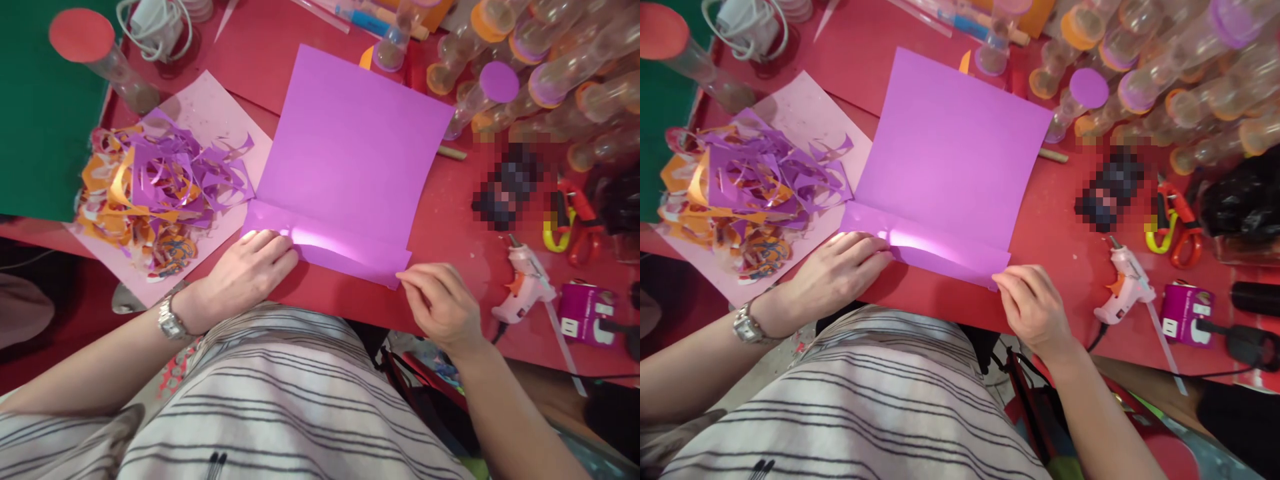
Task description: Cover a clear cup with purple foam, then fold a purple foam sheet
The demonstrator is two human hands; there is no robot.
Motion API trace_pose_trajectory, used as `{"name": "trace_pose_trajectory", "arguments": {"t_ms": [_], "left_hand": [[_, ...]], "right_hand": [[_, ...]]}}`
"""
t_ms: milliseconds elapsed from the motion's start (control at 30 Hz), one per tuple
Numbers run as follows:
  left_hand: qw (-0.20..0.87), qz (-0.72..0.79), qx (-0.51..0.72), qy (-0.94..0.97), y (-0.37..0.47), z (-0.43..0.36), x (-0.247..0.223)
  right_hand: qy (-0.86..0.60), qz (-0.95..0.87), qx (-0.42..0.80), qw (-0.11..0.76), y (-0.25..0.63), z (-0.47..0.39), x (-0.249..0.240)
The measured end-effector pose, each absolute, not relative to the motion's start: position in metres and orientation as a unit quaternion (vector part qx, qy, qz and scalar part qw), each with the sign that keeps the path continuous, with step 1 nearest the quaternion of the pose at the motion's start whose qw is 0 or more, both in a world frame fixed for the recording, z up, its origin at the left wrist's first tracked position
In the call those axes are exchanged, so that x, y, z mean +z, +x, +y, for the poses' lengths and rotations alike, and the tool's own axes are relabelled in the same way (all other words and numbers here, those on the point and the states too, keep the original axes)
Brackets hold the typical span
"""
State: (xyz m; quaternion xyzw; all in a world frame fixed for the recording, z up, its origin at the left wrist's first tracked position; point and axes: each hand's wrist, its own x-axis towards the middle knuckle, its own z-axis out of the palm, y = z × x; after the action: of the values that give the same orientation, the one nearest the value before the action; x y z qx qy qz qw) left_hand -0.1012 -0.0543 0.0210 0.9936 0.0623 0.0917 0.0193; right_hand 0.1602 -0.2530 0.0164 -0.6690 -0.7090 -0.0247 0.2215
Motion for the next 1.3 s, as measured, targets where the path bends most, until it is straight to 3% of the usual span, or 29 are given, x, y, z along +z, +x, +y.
{"name": "trace_pose_trajectory", "arguments": {"t_ms": [367,567,1300], "left_hand": [[0.079,0.017,0.138,0.987,-0.047,-0.066,0.012],[0.126,0.016,0.12,0.985,-0.022,-0.067,0.001],[0.192,-0.009,0.109,0.975,-0.02,-0.062,-0.006]], "right_hand": [[-0.71,-0.669,-0.028,0.22,0.178,-0.223,0.01],[-0.696,-0.695,-0.035,0.176,0.179,-0.2,0.0],[-0.73,-0.666,-0.015,0.153,0.172,-0.199,-0.003]]}}
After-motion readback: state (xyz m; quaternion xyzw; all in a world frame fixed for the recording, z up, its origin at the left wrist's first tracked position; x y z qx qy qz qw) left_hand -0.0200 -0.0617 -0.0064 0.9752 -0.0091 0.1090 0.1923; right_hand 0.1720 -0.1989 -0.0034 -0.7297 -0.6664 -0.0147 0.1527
